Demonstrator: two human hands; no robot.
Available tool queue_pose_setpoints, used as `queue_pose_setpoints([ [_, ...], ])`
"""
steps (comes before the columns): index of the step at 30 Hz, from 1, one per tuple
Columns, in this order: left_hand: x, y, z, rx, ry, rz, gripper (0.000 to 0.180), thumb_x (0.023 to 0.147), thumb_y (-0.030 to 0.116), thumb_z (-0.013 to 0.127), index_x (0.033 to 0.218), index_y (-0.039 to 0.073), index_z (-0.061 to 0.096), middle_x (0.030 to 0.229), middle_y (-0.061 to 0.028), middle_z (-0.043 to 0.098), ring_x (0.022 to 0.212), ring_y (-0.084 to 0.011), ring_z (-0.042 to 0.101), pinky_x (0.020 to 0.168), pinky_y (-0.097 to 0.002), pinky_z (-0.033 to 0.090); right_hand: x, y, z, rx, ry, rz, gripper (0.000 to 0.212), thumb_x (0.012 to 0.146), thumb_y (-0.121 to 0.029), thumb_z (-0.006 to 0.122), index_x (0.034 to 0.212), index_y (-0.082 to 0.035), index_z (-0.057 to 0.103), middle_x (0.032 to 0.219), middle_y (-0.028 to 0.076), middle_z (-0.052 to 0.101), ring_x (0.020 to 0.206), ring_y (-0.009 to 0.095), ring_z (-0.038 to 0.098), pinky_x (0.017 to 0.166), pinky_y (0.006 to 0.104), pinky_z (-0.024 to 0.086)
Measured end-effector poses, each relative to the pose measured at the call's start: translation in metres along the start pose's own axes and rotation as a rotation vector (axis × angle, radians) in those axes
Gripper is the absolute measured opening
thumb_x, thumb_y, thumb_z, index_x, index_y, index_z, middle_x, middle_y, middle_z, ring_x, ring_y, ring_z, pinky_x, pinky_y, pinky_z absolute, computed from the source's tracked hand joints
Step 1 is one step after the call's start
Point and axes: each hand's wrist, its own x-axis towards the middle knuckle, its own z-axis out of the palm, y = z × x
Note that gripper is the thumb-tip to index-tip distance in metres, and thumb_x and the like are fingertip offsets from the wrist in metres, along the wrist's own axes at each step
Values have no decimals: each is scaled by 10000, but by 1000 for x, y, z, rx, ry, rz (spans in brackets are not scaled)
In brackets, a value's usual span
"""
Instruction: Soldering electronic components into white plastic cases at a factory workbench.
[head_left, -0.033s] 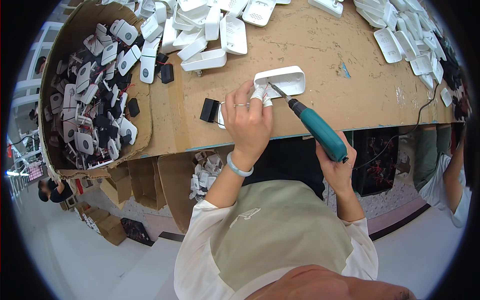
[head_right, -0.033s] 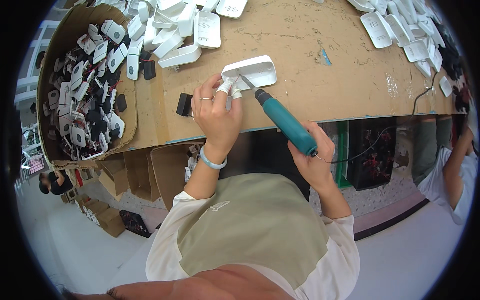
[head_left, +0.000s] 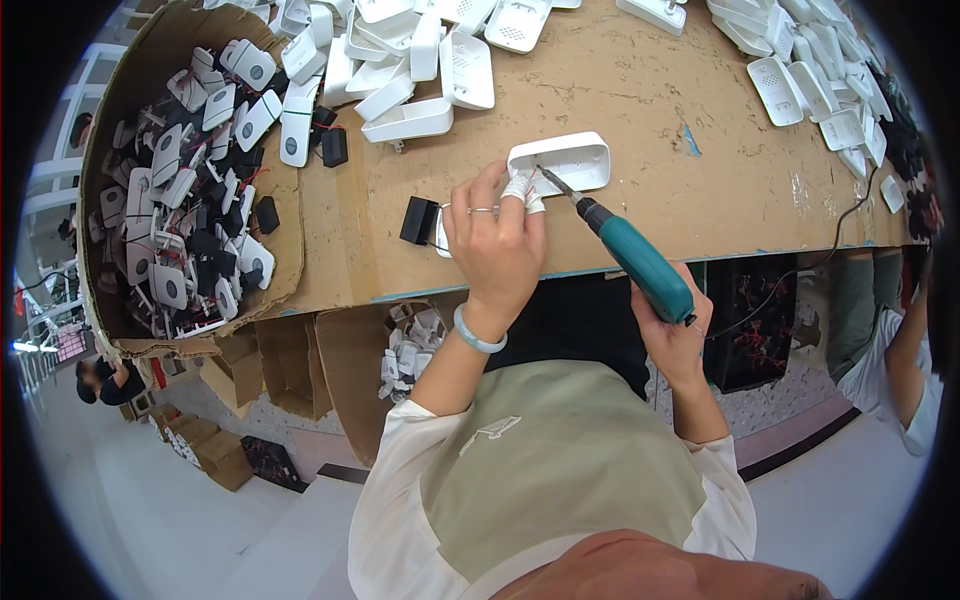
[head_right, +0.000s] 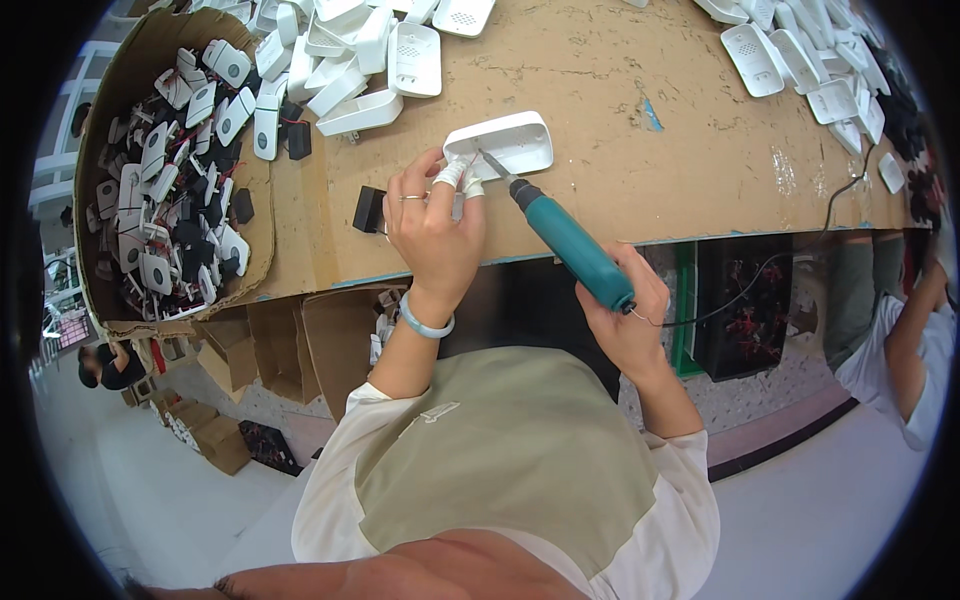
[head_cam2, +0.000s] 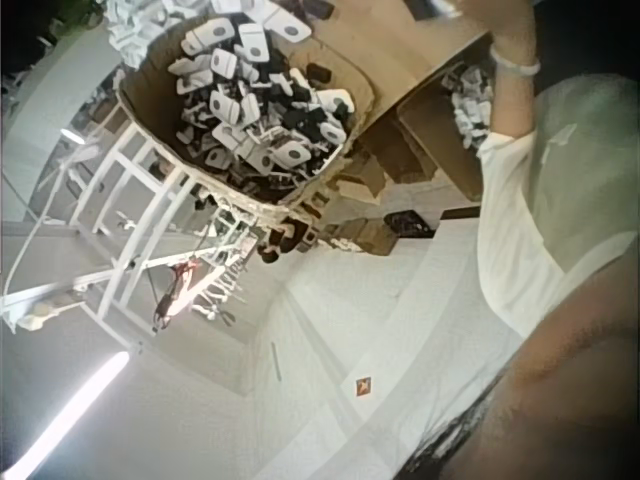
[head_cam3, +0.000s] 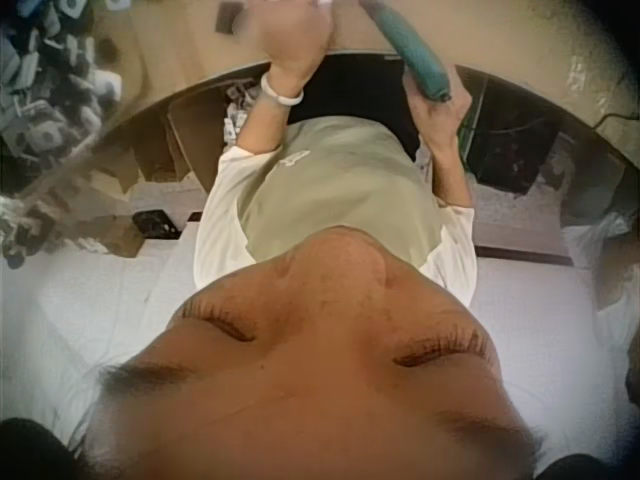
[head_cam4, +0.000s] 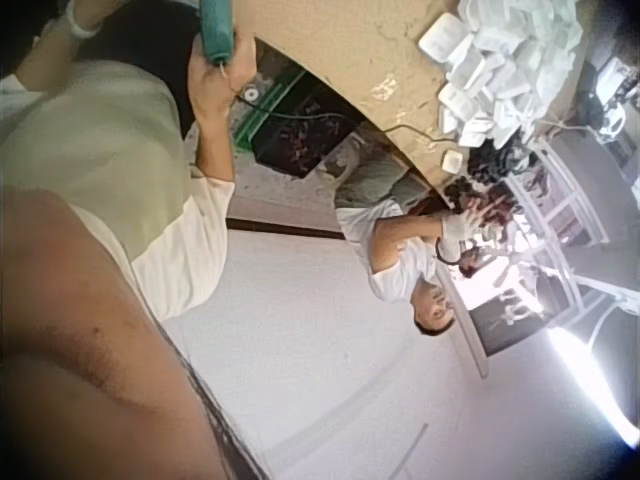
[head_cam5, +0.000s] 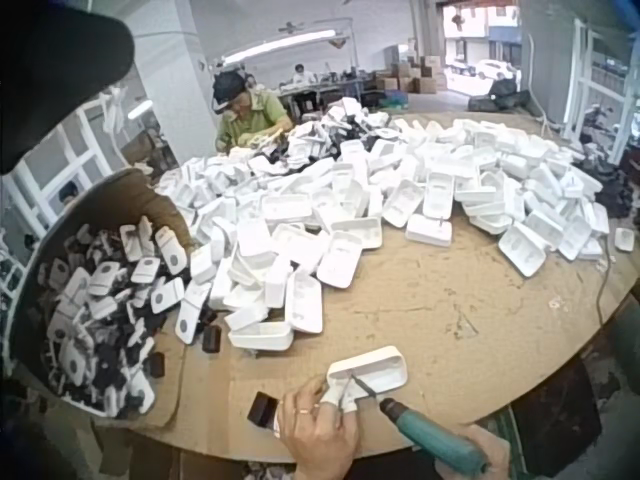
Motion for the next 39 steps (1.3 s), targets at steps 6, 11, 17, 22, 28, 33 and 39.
queue_pose_setpoints([
  [6,0,1,1,-1,12,1,157,698,43,721,851,8,714,1125,-89,684,959,-272,622,810,-407,466,-2,-1,3,-2,42,-8,290,777,52,735,1054,33,649,911,152,689,786,276,669,738,325,523],
  [11,1,1,0,4,7,0,154,701,42,721,851,6,715,1126,-90,685,969,-273,622,824,-415,461,-3,-5,0,27,74,36,266,805,62,719,1065,34,666,902,134,695,765,206,670,733,287,523],
  [17,1,2,1,10,4,0,162,708,48,721,866,10,723,1130,-87,686,978,-271,619,834,-414,453,-4,-10,-3,17,67,61,248,810,62,720,1052,30,676,895,116,696,753,166,662,722,268,519],
  [22,0,3,-3,48,-22,-5,203,729,71,737,924,17,738,1153,-85,677,997,-276,607,846,-410,444,-8,-10,-5,26,78,91,229,803,62,724,1026,27,682,893,109,698,747,158,661,720,265,518],
  [28,-3,5,-19,-148,-43,-6,252,779,39,740,1031,32,746,1231,-121,637,1058,-308,562,859,-409,445,-13,-9,-9,68,99,136,211,803,65,726,1008,33,686,912,100,699,779,144,654,729,264,514],
  [33,-12,-3,-30,-216,-81,14,276,811,-55,675,1072,12,733,1179,-131,639,1046,-318,555,858,-394,457,-13,-10,-10,134,114,160,190,811,63,726,996,38,689,907,82,692,783,128,639,727,255,503],
  [39,2,-5,-26,-272,-32,43,268,830,-68,668,1086,-10,724,972,-153,680,868,-283,633,750,-364,514,-10,-13,-6,154,140,134,168,818,62,726,980,37,690,894,79,684,779,120,633,723,249,498],
])
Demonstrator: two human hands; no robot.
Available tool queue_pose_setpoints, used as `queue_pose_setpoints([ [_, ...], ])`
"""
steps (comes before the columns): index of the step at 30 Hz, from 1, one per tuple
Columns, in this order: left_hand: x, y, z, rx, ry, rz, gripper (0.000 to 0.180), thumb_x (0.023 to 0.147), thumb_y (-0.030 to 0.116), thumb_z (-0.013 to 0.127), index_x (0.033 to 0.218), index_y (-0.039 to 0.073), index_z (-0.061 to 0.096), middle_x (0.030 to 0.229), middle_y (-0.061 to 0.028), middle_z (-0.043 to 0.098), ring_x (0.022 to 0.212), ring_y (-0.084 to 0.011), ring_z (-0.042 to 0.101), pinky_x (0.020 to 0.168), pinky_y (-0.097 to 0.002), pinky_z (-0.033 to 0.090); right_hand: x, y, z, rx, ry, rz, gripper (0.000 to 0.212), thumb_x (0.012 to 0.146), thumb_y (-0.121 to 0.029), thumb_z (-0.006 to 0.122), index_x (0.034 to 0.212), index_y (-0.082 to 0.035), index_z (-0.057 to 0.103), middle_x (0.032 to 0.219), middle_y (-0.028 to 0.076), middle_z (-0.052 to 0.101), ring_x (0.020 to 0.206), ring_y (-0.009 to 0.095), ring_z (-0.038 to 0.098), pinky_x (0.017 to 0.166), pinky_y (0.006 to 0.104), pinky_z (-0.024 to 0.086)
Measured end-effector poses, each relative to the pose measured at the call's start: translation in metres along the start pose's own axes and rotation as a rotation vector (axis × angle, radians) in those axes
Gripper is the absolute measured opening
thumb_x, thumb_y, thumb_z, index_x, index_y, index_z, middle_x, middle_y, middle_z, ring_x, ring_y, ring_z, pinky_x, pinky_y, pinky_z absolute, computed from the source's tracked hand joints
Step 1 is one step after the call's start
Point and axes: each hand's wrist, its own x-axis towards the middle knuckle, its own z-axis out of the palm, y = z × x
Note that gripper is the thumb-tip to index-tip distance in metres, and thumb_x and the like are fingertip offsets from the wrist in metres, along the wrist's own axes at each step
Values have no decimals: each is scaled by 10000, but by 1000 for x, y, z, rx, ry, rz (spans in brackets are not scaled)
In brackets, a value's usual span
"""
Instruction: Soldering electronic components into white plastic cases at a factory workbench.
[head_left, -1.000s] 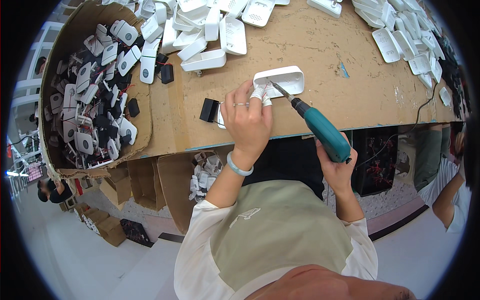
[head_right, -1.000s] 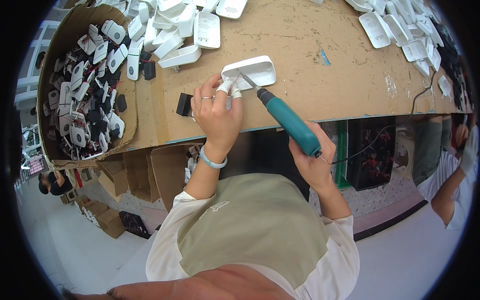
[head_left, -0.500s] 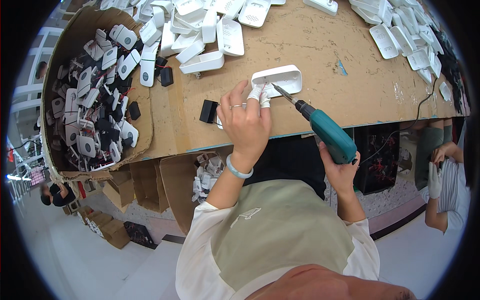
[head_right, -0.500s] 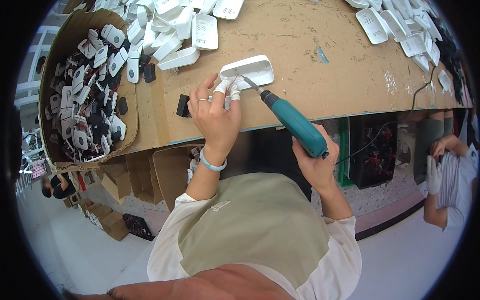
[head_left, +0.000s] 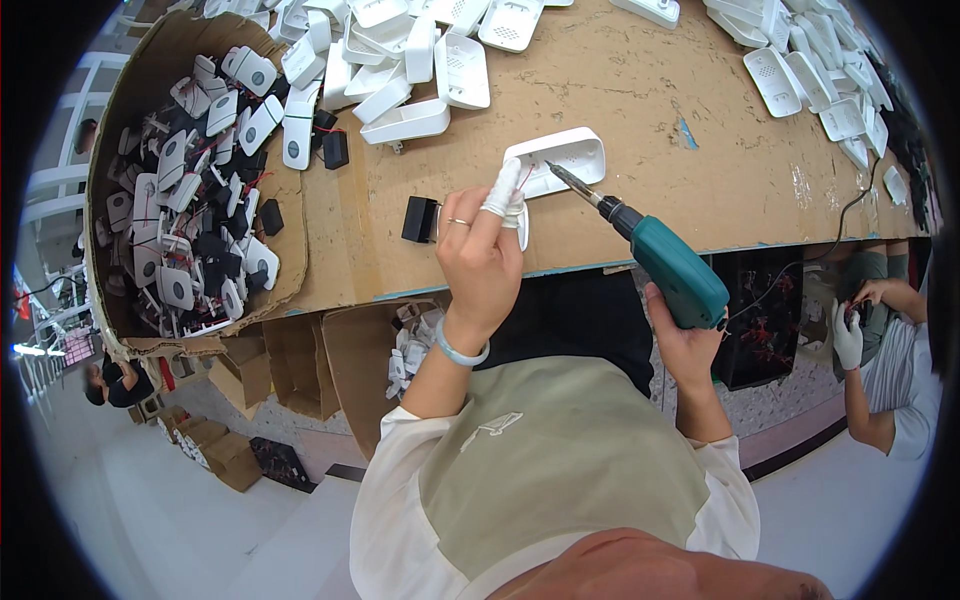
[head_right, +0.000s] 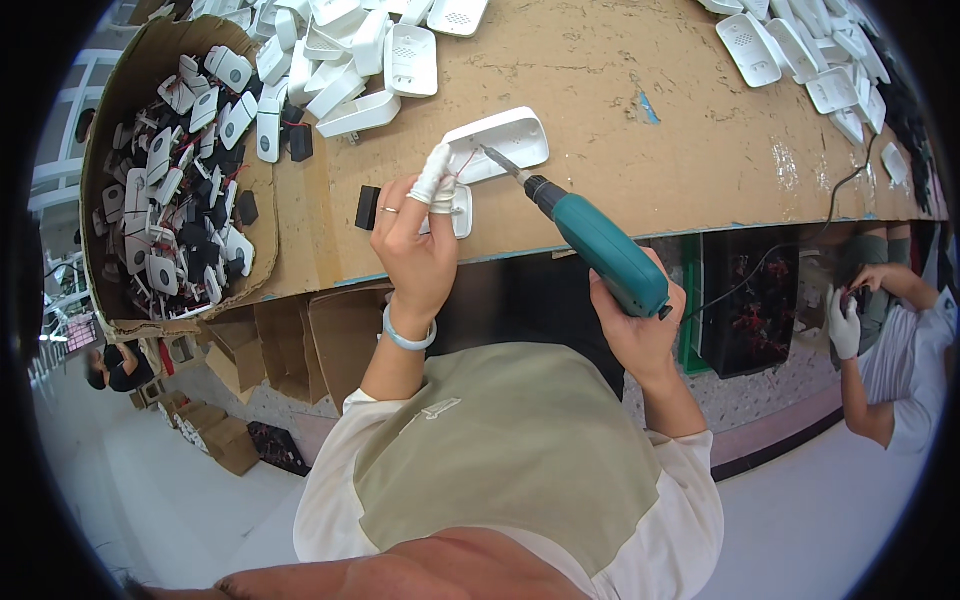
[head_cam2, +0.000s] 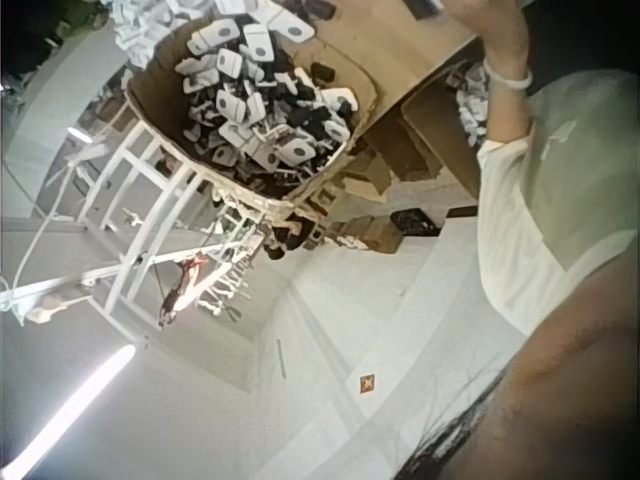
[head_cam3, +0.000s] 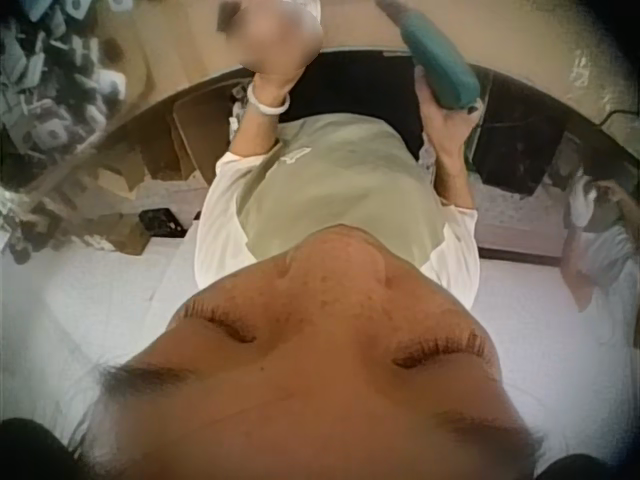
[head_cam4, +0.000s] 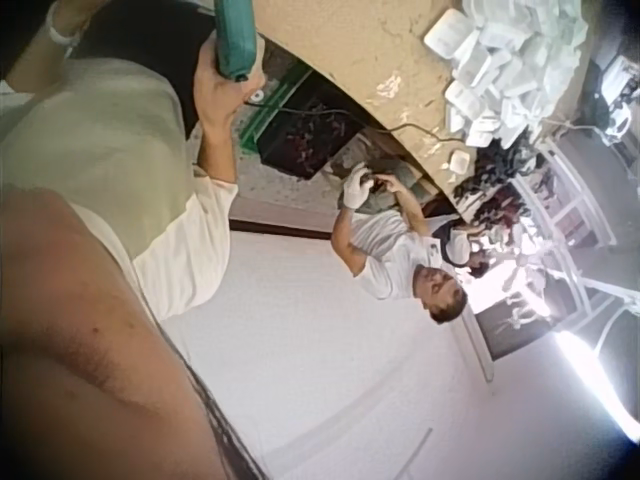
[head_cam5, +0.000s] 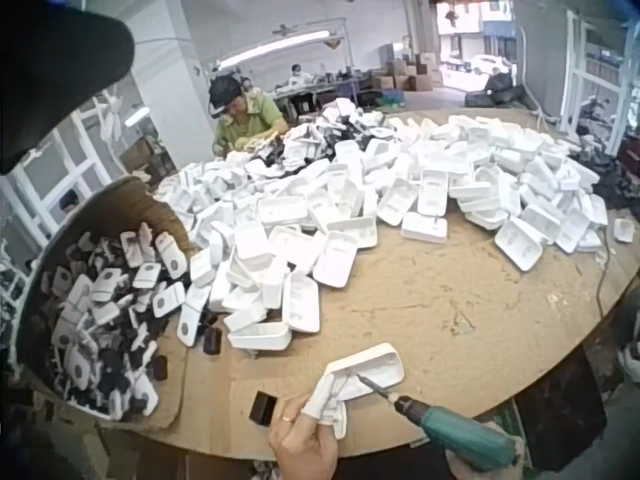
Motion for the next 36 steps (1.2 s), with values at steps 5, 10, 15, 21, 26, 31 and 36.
queue_pose_setpoints([
  [5,7,3,10,-121,132,-165,212,818,-24,726,1028,4,736,803,-97,693,697,-236,620,682,-336,507,1,1,1,21,26,-19,160,822,59,727,975,38,687,891,77,682,782,116,631,725,249,498],
  [10,7,-2,16,113,63,-15,234,753,54,747,986,27,750,843,-75,666,774,-254,575,694,-366,460,2,5,1,-24,7,-14,180,816,59,728,990,35,687,895,78,688,776,121,637,722,254,505],
  [15,14,7,20,271,44,-29,196,735,85,763,927,48,755,940,-89,670,926,-283,564,805,-399,460,9,3,5,-85,-49,-44,195,813,52,729,1002,31,686,890,103,697,755,141,651,708,262,513],
  [21,16,7,26,323,60,-62,175,722,78,743,895,55,748,1095,-80,676,1079,-318,533,934,-448,401,14,10,9,-92,-55,-78,237,799,51,735,1028,29,679,870,123,693,728,170,659,698,272,517],
  [26,15,3,29,305,28,-57,183,719,86,741,899,51,737,1115,-52,685,1081,-298,550,938,-436,387,17,8,10,-118,-67,-88,255,793,53,734,1040,35,672,861,126,687,715,186,659,688,275,515],
  [31,15,2,30,329,22,-56,181,717,98,745,893,56,730,1118,-37,688,1065,-280,562,893,-411,362,19,11,11,-97,-68,-99,252,795,50,731,1038,46,667,854,125,682,706,192,653,679,277,513],
  [36,15,2,32,352,21,-50,174,715,103,747,881,56,722,1122,-35,685,1063,-272,562,887,-414,351,21,9,11,-121,-79,-125,239,796,47,729,1025,46,660,853,130,673,710,205,651,680,281,511],
])
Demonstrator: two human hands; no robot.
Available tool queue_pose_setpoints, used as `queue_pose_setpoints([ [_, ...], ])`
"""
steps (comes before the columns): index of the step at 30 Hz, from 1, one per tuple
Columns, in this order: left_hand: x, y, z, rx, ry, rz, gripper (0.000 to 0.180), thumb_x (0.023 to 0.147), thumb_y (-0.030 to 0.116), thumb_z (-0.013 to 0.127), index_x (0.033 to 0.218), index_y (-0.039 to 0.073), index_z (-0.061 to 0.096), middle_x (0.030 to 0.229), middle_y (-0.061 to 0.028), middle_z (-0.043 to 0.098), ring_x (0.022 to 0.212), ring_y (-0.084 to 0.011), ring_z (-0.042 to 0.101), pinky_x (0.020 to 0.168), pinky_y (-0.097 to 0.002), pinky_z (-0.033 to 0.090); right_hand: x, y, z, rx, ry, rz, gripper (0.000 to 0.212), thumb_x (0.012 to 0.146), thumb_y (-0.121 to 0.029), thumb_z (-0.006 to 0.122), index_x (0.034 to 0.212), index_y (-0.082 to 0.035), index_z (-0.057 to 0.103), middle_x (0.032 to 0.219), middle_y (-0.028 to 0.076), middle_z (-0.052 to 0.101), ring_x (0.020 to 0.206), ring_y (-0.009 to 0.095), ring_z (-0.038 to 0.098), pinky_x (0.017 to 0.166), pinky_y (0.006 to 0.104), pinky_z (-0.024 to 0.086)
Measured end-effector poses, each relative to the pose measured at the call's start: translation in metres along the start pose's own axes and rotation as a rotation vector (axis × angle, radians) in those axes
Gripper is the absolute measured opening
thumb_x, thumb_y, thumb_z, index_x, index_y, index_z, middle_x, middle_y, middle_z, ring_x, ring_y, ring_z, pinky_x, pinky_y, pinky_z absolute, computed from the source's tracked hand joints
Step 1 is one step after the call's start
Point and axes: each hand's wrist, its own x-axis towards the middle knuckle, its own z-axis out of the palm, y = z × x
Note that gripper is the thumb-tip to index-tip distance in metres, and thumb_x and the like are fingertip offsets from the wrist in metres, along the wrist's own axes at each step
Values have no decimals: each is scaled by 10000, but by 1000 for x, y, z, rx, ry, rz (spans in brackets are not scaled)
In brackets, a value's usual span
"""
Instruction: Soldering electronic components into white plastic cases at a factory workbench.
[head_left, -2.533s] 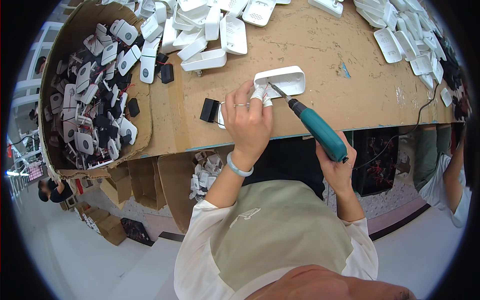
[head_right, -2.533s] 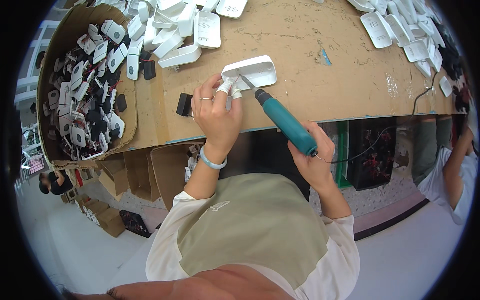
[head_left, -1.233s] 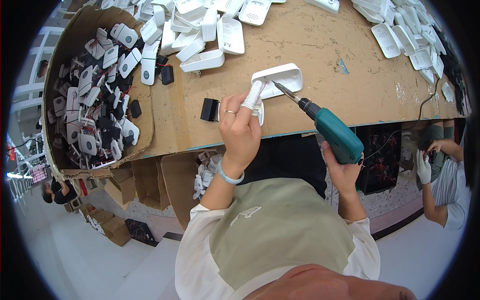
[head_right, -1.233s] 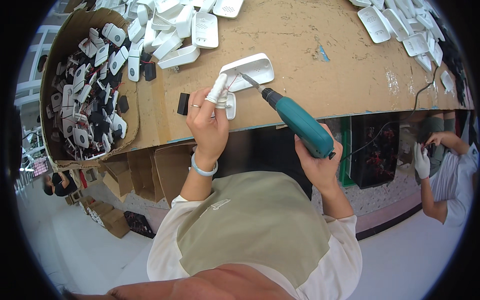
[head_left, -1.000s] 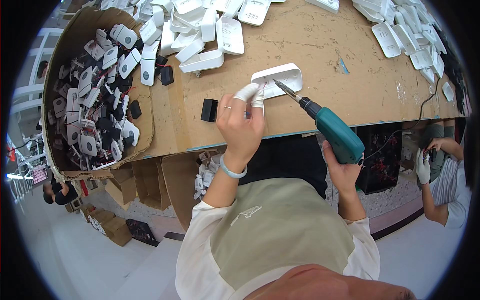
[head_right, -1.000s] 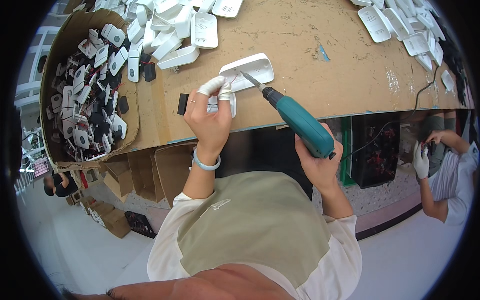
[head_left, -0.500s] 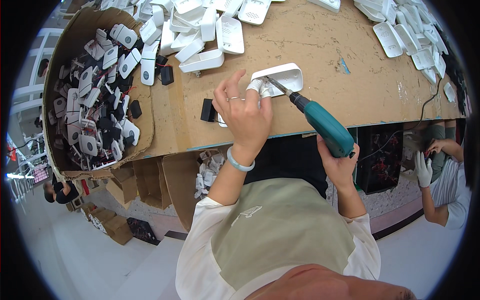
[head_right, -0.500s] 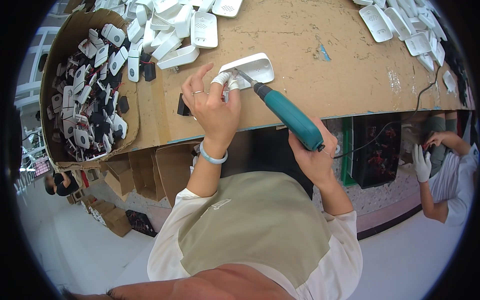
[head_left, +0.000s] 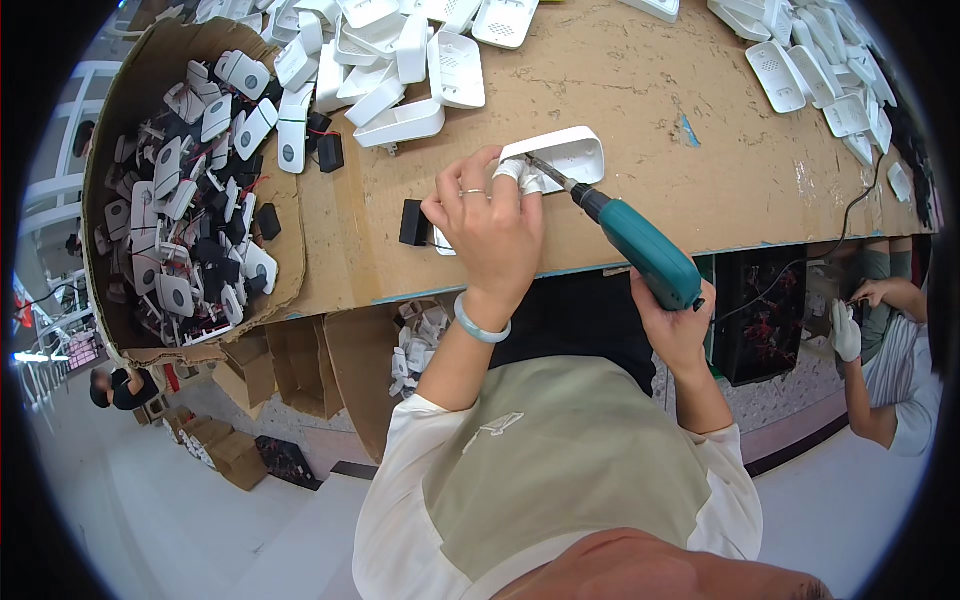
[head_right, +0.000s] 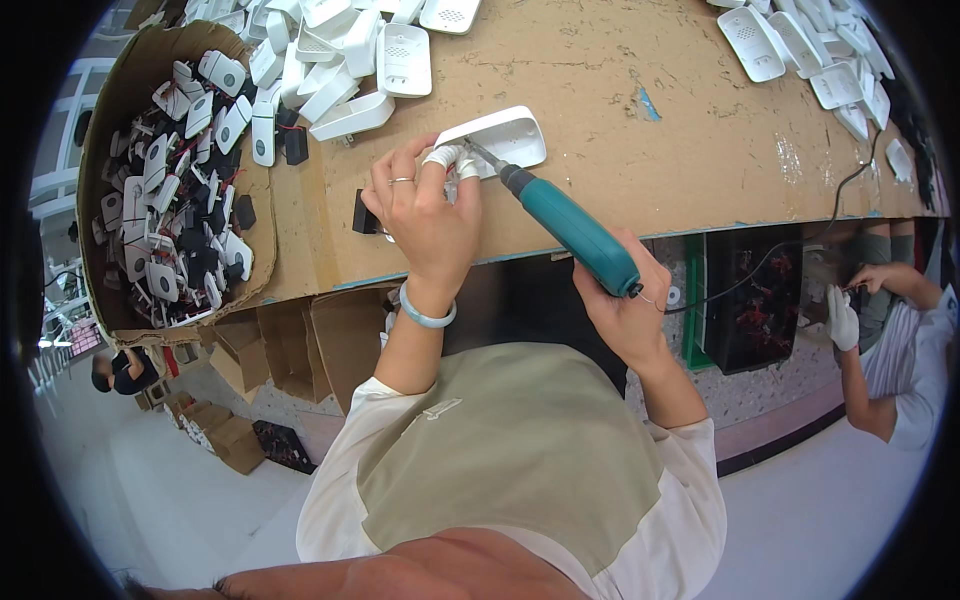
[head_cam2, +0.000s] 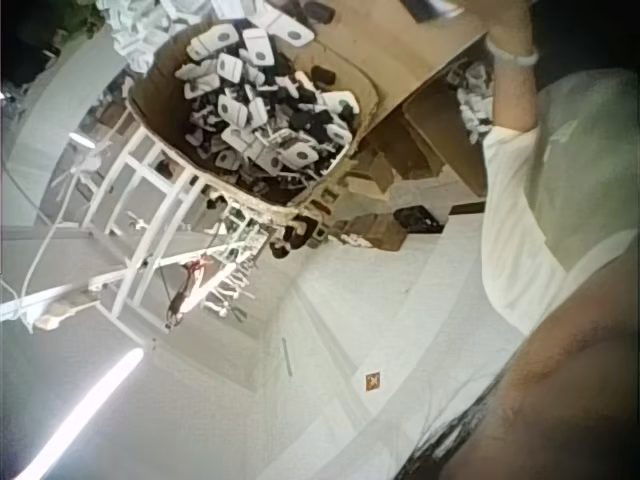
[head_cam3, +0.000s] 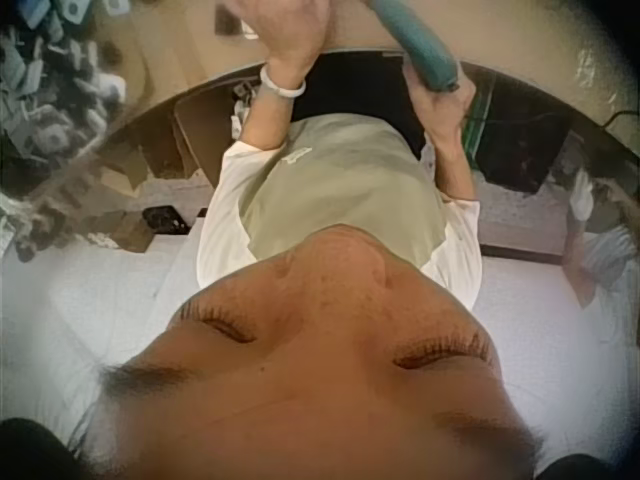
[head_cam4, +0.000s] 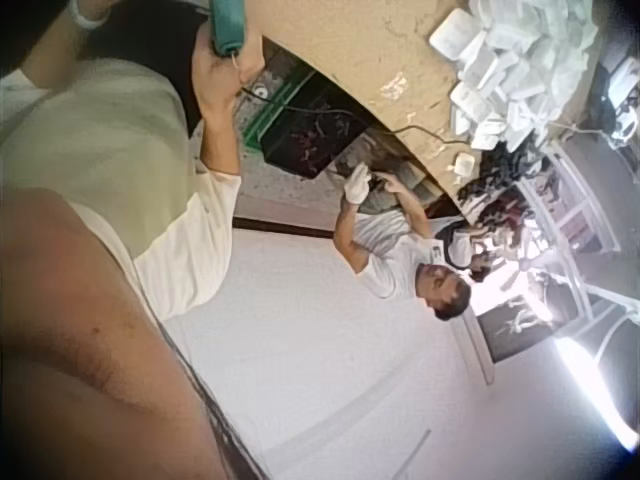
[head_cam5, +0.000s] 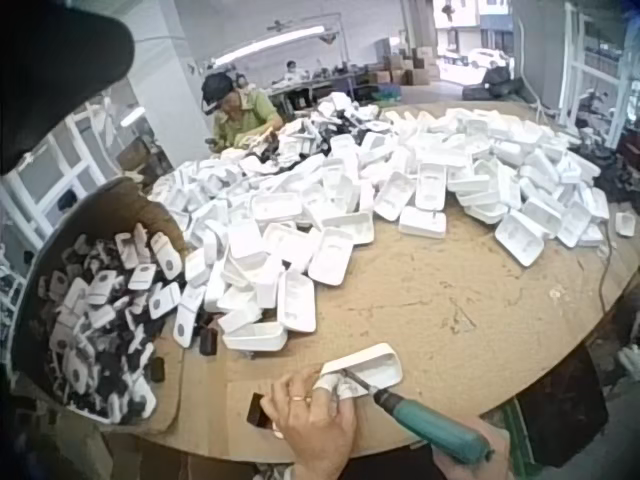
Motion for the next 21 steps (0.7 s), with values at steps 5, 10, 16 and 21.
queue_pose_setpoints([
  [5,2,1,1,-8,5,-3,176,712,101,745,878,48,715,1129,-38,681,1061,-267,562,893,-421,346,-1,3,-2,13,-17,25,236,793,46,728,1016,42,652,864,135,670,718,224,651,683,290,509],
  [10,2,2,0,-3,-5,-5,186,702,93,745,878,41,712,1131,-44,677,1066,-267,561,923,-433,338,-1,1,-1,32,-11,-7,248,786,42,732,1017,40,641,854,133,662,718,236,642,678,301,504],
  [16,2,3,-1,-36,-17,5,149,715,93,734,813,-6,680,1170,-102,657,1075,-313,543,919,-465,338,0,0,-6,-10,-56,2,263,783,48,729,1029,34,636,868,137,670,736,251,651,695,303,509],
  [21,3,4,-1,-31,-15,17,146,713,94,733,796,-7,668,1173,-109,654,1077,-314,541,915,-467,337,-1,4,-6,-20,-46,-57,262,802,43,730,1049,28,644,873,125,677,733,239,652,690,296,509],
])
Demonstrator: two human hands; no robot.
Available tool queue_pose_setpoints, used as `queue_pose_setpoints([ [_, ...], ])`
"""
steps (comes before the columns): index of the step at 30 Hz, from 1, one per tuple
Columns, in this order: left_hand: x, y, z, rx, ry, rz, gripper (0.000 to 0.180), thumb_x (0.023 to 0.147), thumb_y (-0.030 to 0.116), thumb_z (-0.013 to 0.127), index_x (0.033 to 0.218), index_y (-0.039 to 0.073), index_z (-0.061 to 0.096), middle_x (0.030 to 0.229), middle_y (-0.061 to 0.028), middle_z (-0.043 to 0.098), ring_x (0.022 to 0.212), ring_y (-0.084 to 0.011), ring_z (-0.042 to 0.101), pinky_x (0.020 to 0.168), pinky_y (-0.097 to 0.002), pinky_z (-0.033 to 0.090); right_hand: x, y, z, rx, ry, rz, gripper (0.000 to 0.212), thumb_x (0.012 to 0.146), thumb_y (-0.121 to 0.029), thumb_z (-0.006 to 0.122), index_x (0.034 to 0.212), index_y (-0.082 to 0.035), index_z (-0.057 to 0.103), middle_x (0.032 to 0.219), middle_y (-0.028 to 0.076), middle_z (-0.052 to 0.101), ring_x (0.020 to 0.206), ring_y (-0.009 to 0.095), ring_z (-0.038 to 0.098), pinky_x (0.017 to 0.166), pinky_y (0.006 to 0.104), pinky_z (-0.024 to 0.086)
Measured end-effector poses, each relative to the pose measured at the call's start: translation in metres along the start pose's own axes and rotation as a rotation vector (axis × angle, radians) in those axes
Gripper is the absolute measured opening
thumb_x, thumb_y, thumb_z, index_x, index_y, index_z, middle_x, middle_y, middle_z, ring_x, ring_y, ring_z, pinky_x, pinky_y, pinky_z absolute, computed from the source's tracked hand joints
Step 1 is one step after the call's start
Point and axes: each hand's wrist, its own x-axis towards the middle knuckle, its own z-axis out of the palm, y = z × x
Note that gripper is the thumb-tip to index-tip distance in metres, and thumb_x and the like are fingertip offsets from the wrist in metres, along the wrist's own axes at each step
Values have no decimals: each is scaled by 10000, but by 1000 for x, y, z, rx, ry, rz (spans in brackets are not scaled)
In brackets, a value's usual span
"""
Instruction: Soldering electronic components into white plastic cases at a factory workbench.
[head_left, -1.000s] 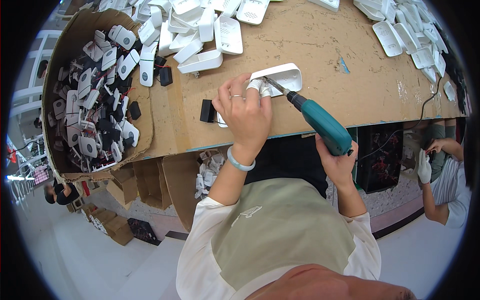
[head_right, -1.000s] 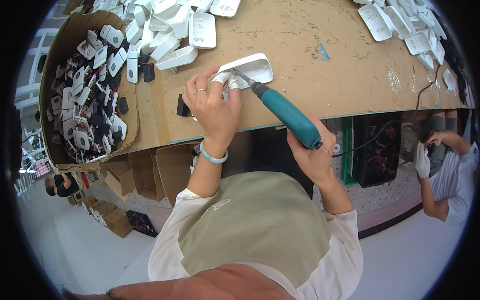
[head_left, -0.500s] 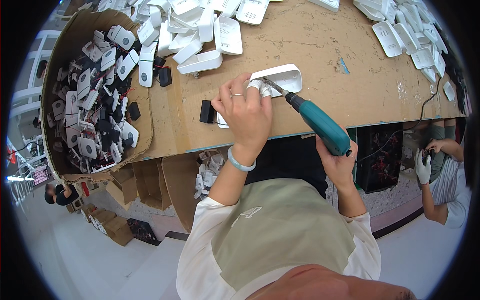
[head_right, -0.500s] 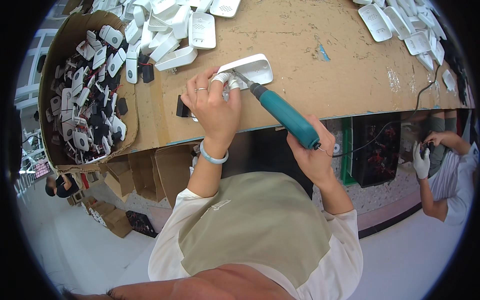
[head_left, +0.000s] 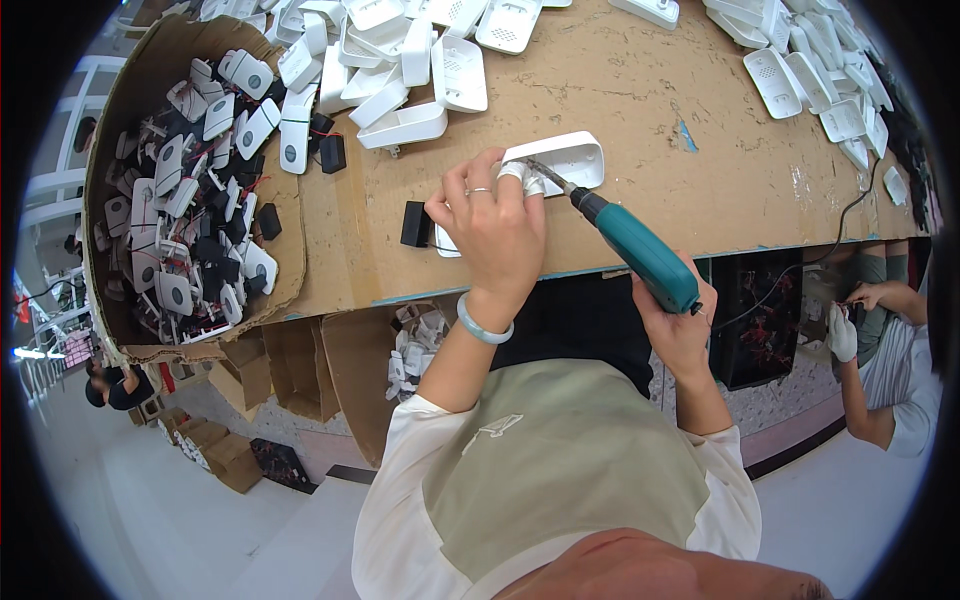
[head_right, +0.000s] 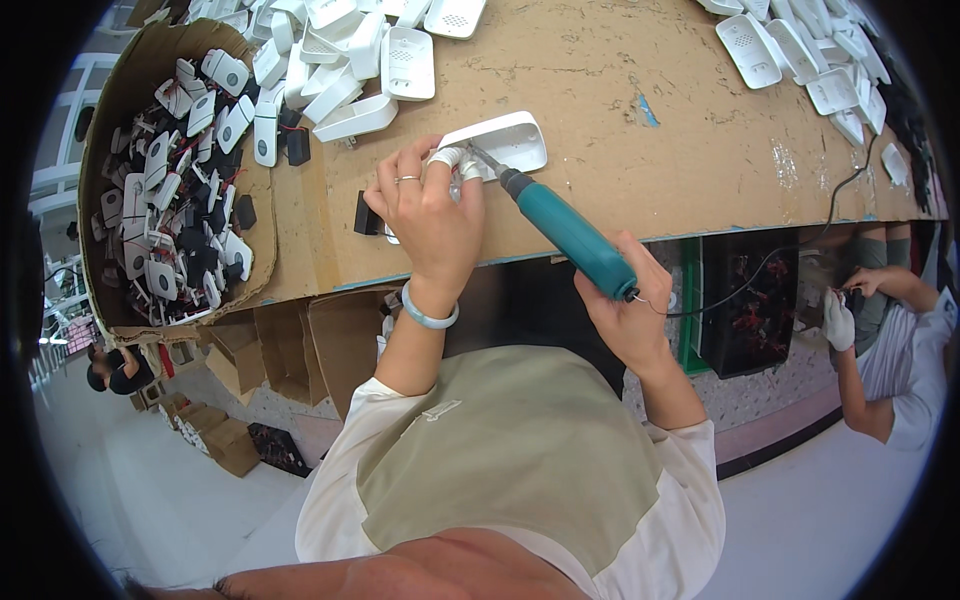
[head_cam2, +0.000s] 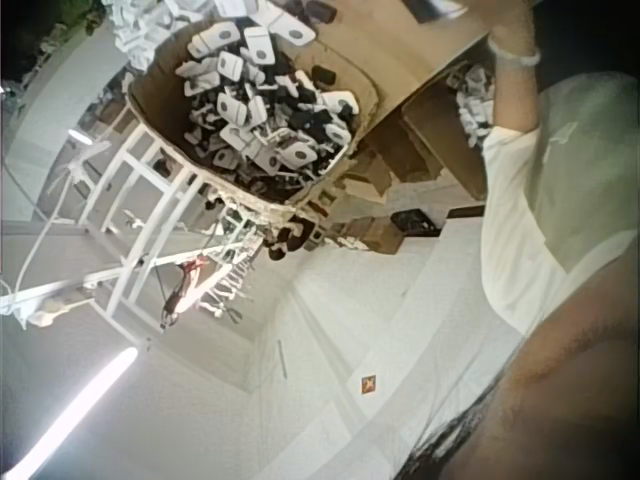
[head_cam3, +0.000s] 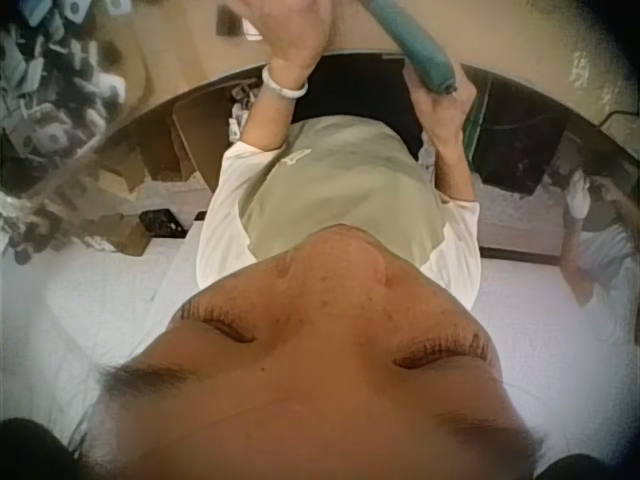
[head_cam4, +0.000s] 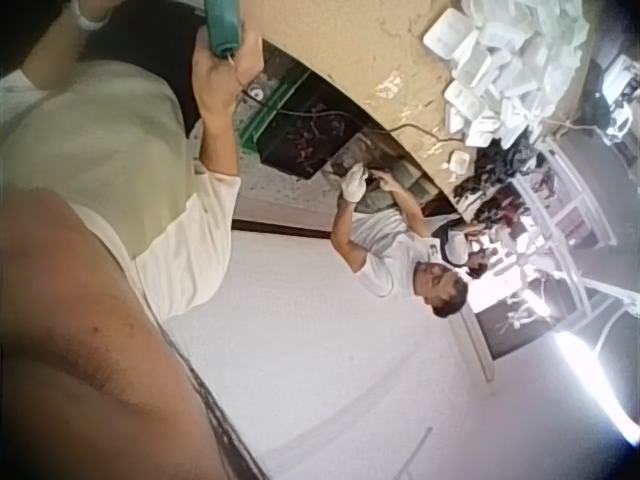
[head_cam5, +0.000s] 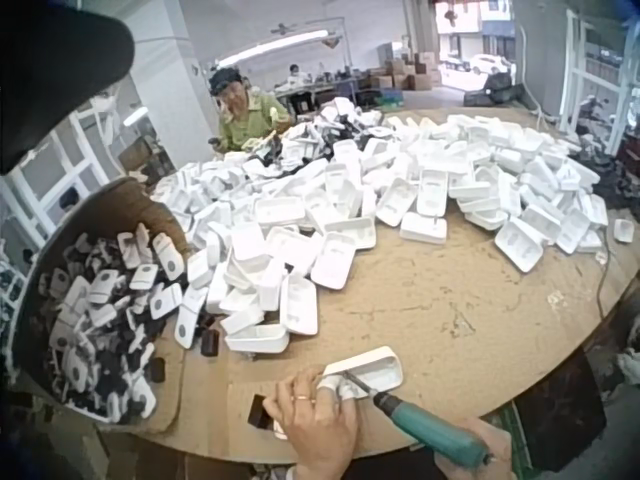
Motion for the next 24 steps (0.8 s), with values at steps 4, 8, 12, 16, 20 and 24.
queue_pose_setpoints([
  [4,1,0,-1,15,-5,11,147,708,95,735,788,-3,659,1171,-115,650,1077,-314,540,914,-472,334,-5,-4,-1,109,54,150,224,812,40,740,1025,28,671,863,113,678,731,167,644,675,276,501],
  [8,1,-1,-1,25,-15,15,150,704,92,736,790,-3,659,1169,-116,650,1076,-313,540,915,-472,331,-8,-11,-8,50,126,84,190,806,45,743,988,31,691,856,102,680,736,125,632,672,263,495],
  [12,2,0,0,29,2,22,151,705,97,734,793,-3,663,1170,-112,650,1077,-309,539,918,-470,325,-14,-14,-12,128,146,149,155,811,40,740,960,33,698,851,78,682,731,125,627,681,258,493],
  [16,0,-1,-1,42,-10,10,154,716,106,733,803,-3,668,1170,-109,650,1081,-310,540,922,-469,322,-14,-14,-11,87,111,167,149,810,35,743,953,30,700,850,73,682,731,122,624,689,256,494],
  [20,-1,2,-1,20,-8,5,146,723,102,729,806,-5,673,1171,-114,650,1090,-311,538,928,-472,328,-16,-12,-10,86,94,170,157,804,32,750,954,27,704,871,81,694,744,120,633,692,253,496],
  [24,-5,-2,2,-49,-13,-46,156,750,80,719,886,7,692,1139,-105,670,1033,-303,584,912,-443,381,-24,-11,-14,161,147,241,175,816,20,762,985,22,716,934,69,714,825,110,659,744,247,512],
])
